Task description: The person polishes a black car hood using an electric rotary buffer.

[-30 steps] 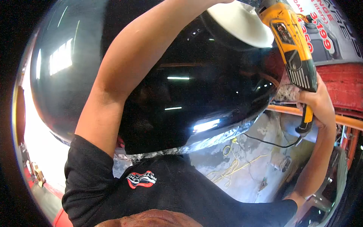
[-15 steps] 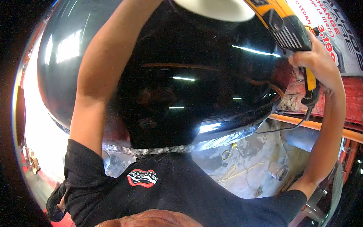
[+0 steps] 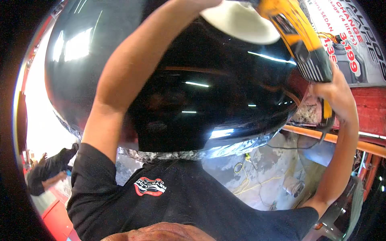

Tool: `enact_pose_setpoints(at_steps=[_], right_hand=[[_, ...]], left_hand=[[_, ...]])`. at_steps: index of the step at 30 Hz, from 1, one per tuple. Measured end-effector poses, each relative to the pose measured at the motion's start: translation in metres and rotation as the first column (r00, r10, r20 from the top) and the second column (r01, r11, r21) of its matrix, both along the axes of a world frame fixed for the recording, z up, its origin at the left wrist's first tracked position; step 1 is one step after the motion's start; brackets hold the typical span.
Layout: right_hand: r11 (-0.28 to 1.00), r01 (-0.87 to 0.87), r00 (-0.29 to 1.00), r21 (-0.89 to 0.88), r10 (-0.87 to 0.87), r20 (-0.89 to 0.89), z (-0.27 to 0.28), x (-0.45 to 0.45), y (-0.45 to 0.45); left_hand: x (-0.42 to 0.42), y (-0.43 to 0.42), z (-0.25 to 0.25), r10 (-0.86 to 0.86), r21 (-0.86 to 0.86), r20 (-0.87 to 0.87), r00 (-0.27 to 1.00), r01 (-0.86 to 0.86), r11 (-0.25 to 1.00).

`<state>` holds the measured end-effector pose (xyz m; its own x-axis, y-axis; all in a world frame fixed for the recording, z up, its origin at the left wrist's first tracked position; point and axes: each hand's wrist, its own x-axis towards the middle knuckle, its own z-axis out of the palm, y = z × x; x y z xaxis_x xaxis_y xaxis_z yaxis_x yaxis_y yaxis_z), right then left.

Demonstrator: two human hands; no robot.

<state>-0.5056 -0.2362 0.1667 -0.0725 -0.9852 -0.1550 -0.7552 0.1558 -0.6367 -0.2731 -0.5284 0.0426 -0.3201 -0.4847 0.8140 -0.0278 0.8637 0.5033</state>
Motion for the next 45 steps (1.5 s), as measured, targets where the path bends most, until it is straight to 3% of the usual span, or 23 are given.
enact_pose_setpoints(at_steps=[1, 2, 6, 7, 10, 11, 15, 19, 22, 23, 26, 27, 31, 34, 39, 45], right_hand=[[0.999, 0.031, 0.999, 0.010, -0.031, 0.020, -0.001, -0.007, 0.010], [0.995, 0.094, 0.994, 0.038, -0.096, 0.044, -0.002, -0.011, 0.023], [0.968, 0.240, 0.970, 0.073, -0.243, 0.027, -0.003, -0.024, 0.058], [0.968, 0.244, 0.969, 0.063, -0.246, 0.017, -0.002, -0.026, 0.061], [0.970, 0.242, 0.970, 0.027, -0.242, -0.011, 0.001, -0.033, 0.060], [0.973, 0.230, 0.973, 0.014, -0.230, -0.022, 0.002, -0.035, 0.056], [0.987, 0.158, 0.986, 0.014, -0.158, -0.048, 0.009, -0.018, 0.035], [0.991, 0.133, 0.987, 0.035, -0.129, -0.093, 0.022, 0.013, -0.005], [0.994, 0.104, 0.988, 0.034, -0.099, -0.118, 0.023, 0.026, -0.025], [0.996, 0.088, 0.991, 0.036, -0.083, -0.108, 0.023, 0.033, -0.032], [0.999, 0.052, 0.993, 0.016, -0.050, -0.111, 0.022, 0.041, -0.053], [0.998, 0.055, 0.990, 0.013, -0.053, -0.131, 0.021, 0.046, -0.057], [0.999, 0.040, 0.987, 0.030, -0.035, -0.155, 0.025, 0.058, -0.072], [1.000, 0.025, 0.990, 0.018, -0.023, -0.139, 0.023, 0.060, -0.080], [1.000, -0.011, 0.997, 0.028, 0.013, -0.078, 0.025, 0.057, -0.071], [0.994, 0.099, 0.993, 0.044, -0.095, -0.076, 0.015, 0.011, -0.022]], left_hand=[[-0.014, 0.030, 0.012, -0.126, 0.325, -0.341, 0.932, 0.243, 0.914], [-0.027, 0.065, 0.023, -0.103, 0.496, -0.664, 0.741, 0.538, 0.682], [-0.058, 0.111, 0.039, 0.024, 0.660, -0.483, 0.875, 0.347, 0.666], [-0.071, 0.109, 0.037, 0.015, 0.651, -0.580, 0.814, 0.453, 0.610], [-0.086, 0.101, 0.031, 0.031, 0.594, -0.607, 0.794, 0.427, 0.682], [-0.077, 0.105, 0.037, 0.037, 0.614, -0.639, 0.769, 0.480, 0.627], [-0.036, 0.102, 0.043, -0.042, 0.545, -0.689, 0.723, 0.556, 0.628], [0.002, 0.069, 0.041, -0.156, 0.392, -0.806, 0.571, 0.713, 0.581], [0.044, 0.080, 0.047, -0.151, 0.363, -0.793, 0.591, 0.656, 0.662], [0.048, 0.074, 0.055, -0.065, 0.463, -0.771, 0.634, 0.627, 0.627], [0.055, 0.040, 0.044, -0.004, 0.450, -0.736, 0.677, 0.493, 0.744], [0.057, 0.032, 0.043, 0.024, 0.500, -0.719, 0.695, 0.492, 0.712], [0.071, 0.021, 0.042, 0.044, 0.468, -0.700, 0.713, 0.411, 0.783], [0.081, 0.013, 0.045, 0.104, 0.538, -0.712, 0.694, 0.445, 0.716], [0.069, 0.023, 0.041, 0.022, 0.476, -0.729, 0.684, 0.483, 0.735], [0.016, 0.062, 0.043, -0.095, 0.431, -0.743, 0.662, 0.583, 0.689]])
